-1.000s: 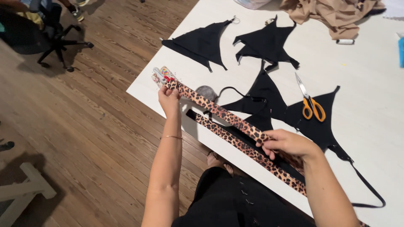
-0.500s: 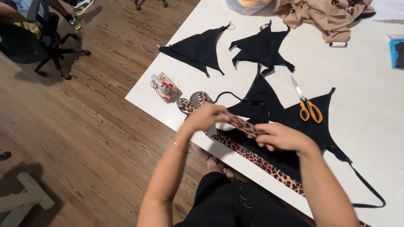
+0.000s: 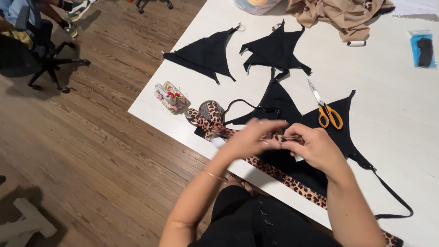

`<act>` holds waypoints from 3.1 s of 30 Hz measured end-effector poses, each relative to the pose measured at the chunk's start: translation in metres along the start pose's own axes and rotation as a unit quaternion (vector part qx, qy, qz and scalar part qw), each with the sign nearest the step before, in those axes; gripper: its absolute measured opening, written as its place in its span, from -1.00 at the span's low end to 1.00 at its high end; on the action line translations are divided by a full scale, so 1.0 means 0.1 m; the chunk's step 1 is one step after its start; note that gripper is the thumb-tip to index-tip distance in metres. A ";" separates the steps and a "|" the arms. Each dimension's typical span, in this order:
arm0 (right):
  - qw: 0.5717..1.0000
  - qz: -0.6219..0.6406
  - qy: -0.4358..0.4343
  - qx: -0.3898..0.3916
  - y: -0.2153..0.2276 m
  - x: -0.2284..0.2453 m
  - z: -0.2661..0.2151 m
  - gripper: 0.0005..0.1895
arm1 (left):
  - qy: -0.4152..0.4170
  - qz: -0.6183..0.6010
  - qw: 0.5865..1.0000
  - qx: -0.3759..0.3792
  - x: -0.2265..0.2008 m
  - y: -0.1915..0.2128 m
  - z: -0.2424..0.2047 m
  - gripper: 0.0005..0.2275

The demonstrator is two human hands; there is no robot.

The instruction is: Pinning leopard print straps to black fabric bikini cups and trimming excess material with scissors on a white work table.

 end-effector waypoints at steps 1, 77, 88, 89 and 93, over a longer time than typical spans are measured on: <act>1.000 -0.002 0.002 0.001 0.00 0.00 -0.02 -0.87 | -0.001 0.000 1.000 -0.003 0.02 -0.08 0.02 -0.44; 0.865 0.215 0.411 -0.194 -0.07 0.12 0.04 -0.90 | 0.054 -0.427 0.885 -0.179 0.03 -0.72 0.00 -0.85; 0.871 0.252 0.312 -0.284 -0.08 -0.27 0.01 -0.85 | 0.029 0.086 0.995 0.040 -0.06 -0.19 0.28 -0.86; 0.857 0.292 0.304 -0.296 -0.07 -0.40 0.02 -0.83 | 0.042 0.101 0.991 0.083 -0.02 -0.18 0.28 -0.85; 0.845 0.340 0.291 -0.293 -0.02 -0.47 0.01 -0.80 | 0.081 -0.004 0.976 0.202 -0.03 -0.07 0.28 -0.62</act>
Point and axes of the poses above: each hand's wrist, its own z-axis towards the middle knuckle, its own y-axis out of the back of the hand, x = y × z, the point moved 2 cm from there along z, towards the middle knuckle, and after that the axes turned 11 degrees about z, right-handed, at the moved point
